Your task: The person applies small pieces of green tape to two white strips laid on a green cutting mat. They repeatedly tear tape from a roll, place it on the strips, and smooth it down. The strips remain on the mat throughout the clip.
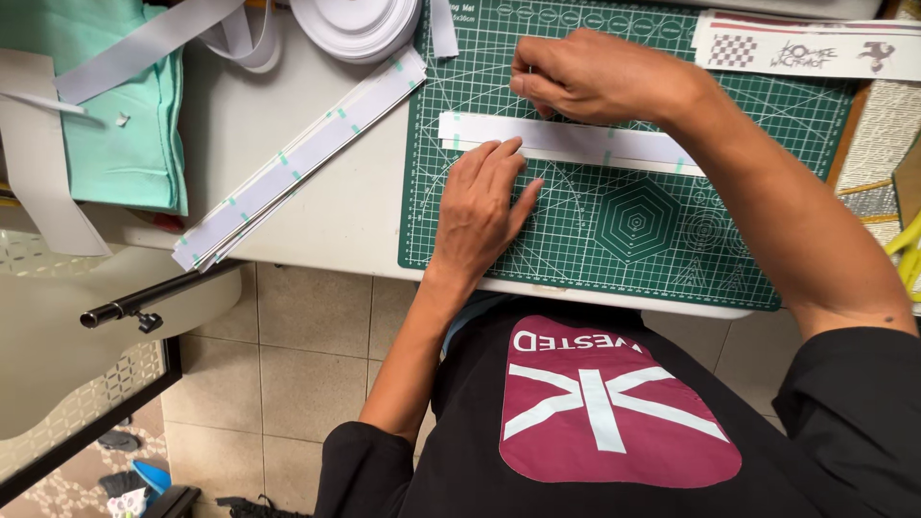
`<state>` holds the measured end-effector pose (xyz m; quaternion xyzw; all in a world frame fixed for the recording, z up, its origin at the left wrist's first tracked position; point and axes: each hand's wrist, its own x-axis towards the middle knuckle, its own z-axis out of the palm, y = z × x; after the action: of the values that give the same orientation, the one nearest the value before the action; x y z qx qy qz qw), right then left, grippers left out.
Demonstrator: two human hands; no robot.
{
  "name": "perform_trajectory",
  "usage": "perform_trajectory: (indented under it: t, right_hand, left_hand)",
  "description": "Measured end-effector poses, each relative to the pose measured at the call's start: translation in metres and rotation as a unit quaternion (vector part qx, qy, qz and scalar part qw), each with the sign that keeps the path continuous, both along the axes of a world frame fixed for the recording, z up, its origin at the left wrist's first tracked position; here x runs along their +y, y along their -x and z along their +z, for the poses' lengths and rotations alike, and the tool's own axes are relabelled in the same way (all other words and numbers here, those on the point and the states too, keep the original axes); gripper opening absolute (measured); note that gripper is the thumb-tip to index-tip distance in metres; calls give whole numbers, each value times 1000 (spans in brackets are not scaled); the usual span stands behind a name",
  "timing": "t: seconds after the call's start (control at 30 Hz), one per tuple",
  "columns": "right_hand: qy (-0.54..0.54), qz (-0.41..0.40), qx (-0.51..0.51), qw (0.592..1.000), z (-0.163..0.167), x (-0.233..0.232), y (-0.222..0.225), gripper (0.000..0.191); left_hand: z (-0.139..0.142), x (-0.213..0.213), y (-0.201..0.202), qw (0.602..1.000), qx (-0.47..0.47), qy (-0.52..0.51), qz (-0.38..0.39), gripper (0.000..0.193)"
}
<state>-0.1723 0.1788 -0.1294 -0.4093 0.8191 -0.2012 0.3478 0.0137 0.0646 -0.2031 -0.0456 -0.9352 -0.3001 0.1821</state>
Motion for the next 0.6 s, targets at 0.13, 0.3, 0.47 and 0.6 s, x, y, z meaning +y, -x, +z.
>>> perform_trajectory:
  t: [0.13,0.3,0.47,0.6]
  right_hand:
    - [5,29,22,999,7,-19,2,35]
    - [-4,63,40,997,3,-31,5,38]
    - [-8,60,41,997,-10,-36,7,39]
    - [-9,62,48,997,-15,-37,8,38]
  left_hand:
    - [-1,-3,4,1000,-6,17,-10,39]
    - [-4,-5,5,999,-13,23,-25,44]
    - [-10,-4,8,999,-12,28,-24,47]
    - [-13,-3,9,999,-19,21,-24,49]
